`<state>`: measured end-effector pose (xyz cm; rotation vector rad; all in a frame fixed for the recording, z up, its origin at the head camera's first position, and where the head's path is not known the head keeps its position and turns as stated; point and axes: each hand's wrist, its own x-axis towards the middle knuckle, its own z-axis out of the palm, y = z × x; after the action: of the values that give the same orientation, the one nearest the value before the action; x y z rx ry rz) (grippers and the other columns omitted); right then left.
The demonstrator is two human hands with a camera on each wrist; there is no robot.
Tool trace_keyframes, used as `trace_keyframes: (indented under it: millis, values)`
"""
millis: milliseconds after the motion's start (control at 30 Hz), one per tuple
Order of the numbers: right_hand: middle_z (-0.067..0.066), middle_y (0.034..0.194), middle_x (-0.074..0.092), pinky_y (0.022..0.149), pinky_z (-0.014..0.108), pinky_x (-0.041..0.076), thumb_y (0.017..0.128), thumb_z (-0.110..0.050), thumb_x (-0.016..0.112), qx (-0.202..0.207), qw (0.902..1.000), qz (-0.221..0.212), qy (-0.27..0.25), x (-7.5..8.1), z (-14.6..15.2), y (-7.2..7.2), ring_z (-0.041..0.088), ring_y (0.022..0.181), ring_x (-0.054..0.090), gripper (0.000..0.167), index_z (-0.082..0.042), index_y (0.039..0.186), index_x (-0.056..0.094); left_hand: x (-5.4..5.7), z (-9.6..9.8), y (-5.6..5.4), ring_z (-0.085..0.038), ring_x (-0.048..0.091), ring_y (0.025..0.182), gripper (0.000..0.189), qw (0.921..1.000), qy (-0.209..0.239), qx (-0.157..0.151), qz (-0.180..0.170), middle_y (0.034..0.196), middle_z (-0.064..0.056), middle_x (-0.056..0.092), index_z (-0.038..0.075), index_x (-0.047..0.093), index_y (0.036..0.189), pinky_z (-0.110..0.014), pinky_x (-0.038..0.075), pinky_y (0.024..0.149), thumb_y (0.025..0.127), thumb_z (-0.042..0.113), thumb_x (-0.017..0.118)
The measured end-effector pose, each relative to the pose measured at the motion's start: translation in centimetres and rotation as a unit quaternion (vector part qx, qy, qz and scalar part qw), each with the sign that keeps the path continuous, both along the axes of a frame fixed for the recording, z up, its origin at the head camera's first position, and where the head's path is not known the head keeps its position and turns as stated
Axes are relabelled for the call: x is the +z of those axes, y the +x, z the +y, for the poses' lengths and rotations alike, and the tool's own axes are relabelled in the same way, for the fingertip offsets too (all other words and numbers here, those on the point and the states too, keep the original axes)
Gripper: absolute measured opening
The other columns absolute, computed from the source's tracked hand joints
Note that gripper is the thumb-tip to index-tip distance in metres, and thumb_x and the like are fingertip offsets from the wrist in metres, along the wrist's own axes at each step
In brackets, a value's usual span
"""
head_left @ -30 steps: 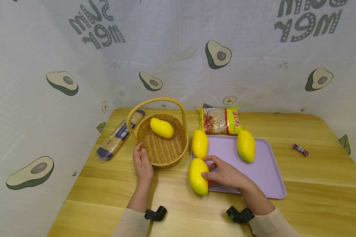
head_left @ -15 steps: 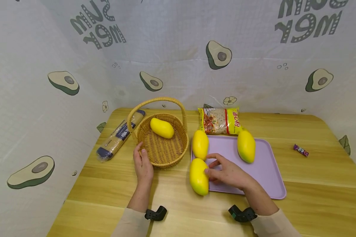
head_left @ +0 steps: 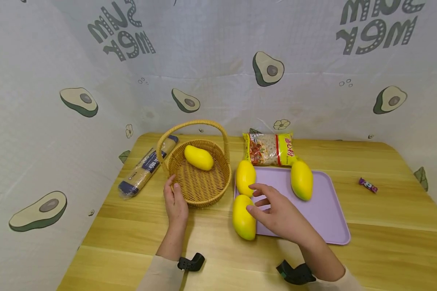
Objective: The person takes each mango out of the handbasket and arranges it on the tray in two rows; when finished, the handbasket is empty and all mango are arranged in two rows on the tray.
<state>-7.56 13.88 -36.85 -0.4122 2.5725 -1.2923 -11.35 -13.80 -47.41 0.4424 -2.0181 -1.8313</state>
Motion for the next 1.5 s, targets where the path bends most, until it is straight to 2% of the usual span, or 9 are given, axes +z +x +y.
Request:
trace_keyframes:
  millis: [233,433,567,733,867,967,1133,1267,1500]
  values:
    - [0.007,0.131,0.061,0.091,0.042,0.058,0.095,-0.029,0.073,0.011,0.9988,0.003,-0.047,0.7,-4.7,1.1,0.026,0.114,0.065,0.051,-0.022,0.142,0.054,0.0,-0.1,0.0,-0.035,0.029,0.152,0.042,1.0,0.003,0.001,0.005,0.16,-0.015,0.035,0.013,0.045,0.149,-0.056,0.022,0.124,0.111,0.03,0.035]
    - [0.007,0.131,0.059,0.09,0.038,0.06,0.092,-0.021,0.075,-0.022,0.9934,0.027,-0.109,0.7,-8.9,0.4,0.028,0.117,0.062,0.052,-0.02,0.141,0.057,0.1,0.0,-0.1,-0.035,0.032,0.15,0.041,0.9999,0.009,0.003,0.006,0.158,-0.016,0.037,0.012,0.045,0.148,-0.056,0.023,0.123,0.111,0.027,0.037]
    - [0.013,0.134,0.058,0.091,0.042,0.059,0.093,-0.024,0.075,-0.057,0.9903,0.059,-0.112,0.8,-11.1,-1.1,0.029,0.12,0.061,0.052,-0.016,0.14,0.056,0.1,0.3,-0.2,-0.034,0.033,0.149,0.039,0.9999,0.01,0.005,0.011,0.156,-0.016,0.039,0.011,0.047,0.146,-0.055,0.024,0.123,0.111,0.024,0.038]
    - [0.013,0.14,0.055,0.093,0.045,0.056,0.092,-0.032,0.075,-0.089,0.9899,0.077,-0.08,0.9,-13.2,-3.4,0.029,0.122,0.058,0.059,-0.015,0.144,0.053,0.0,0.3,-0.1,-0.034,0.034,0.148,0.038,0.9997,0.006,0.004,0.021,0.155,-0.017,0.04,0.009,0.047,0.145,-0.055,0.025,0.122,0.11,0.023,0.039]
    - [0.016,0.148,0.049,0.1,0.053,0.051,0.092,-0.038,0.074,-0.086,0.9914,0.077,-0.06,1.2,-14.5,-5.3,0.033,0.128,0.055,0.067,-0.015,0.149,0.049,-0.1,0.1,-0.1,-0.036,0.033,0.149,0.039,0.9998,-0.002,0.005,0.017,0.155,-0.018,0.039,0.01,0.047,0.146,-0.057,0.024,0.122,0.111,0.026,0.039]
    - [0.018,0.15,0.046,0.105,0.056,0.048,0.091,-0.039,0.075,-0.085,0.9912,0.074,-0.069,1.3,-15.4,-6.9,0.036,0.131,0.054,0.069,-0.014,0.15,0.047,-0.1,0.1,-0.1,-0.036,0.033,0.149,0.039,0.9999,-0.006,0.006,0.01,0.155,-0.018,0.039,0.011,0.047,0.146,-0.058,0.024,0.122,0.111,0.028,0.038]
    - [0.018,0.153,0.042,0.105,0.053,0.049,0.091,-0.041,0.075,-0.089,0.9918,0.078,-0.049,1.3,-16.7,-9.6,0.036,0.132,0.053,0.073,-0.012,0.151,0.046,0.1,-0.1,-0.2,-0.036,0.033,0.149,0.04,0.9999,-0.003,0.005,0.014,0.156,-0.019,0.038,0.011,0.047,0.146,-0.058,0.024,0.122,0.111,0.028,0.038]
    - [0.019,0.155,0.042,0.113,0.053,0.044,0.091,-0.044,0.075,-0.086,0.9926,0.086,-0.011,1.1,-17.2,-11.7,0.036,0.139,0.048,0.076,-0.01,0.152,0.045,0.1,-0.2,-0.3,-0.036,0.033,0.148,0.04,0.9998,0.005,0.003,0.02,0.156,-0.018,0.038,0.01,0.047,0.146,-0.057,0.025,0.121,0.111,0.028,0.038]
    - [0.019,0.155,0.041,0.112,0.051,0.045,0.089,-0.049,0.075,-0.068,0.9943,0.073,0.039,0.2,-17.2,-14.2,0.036,0.136,0.051,0.081,-0.013,0.154,0.042,0.0,-0.1,-0.3,-0.034,0.035,0.147,0.04,0.9996,0.016,-0.001,0.021,0.155,-0.017,0.038,0.011,0.047,0.147,-0.054,0.026,0.121,0.111,0.026,0.039]
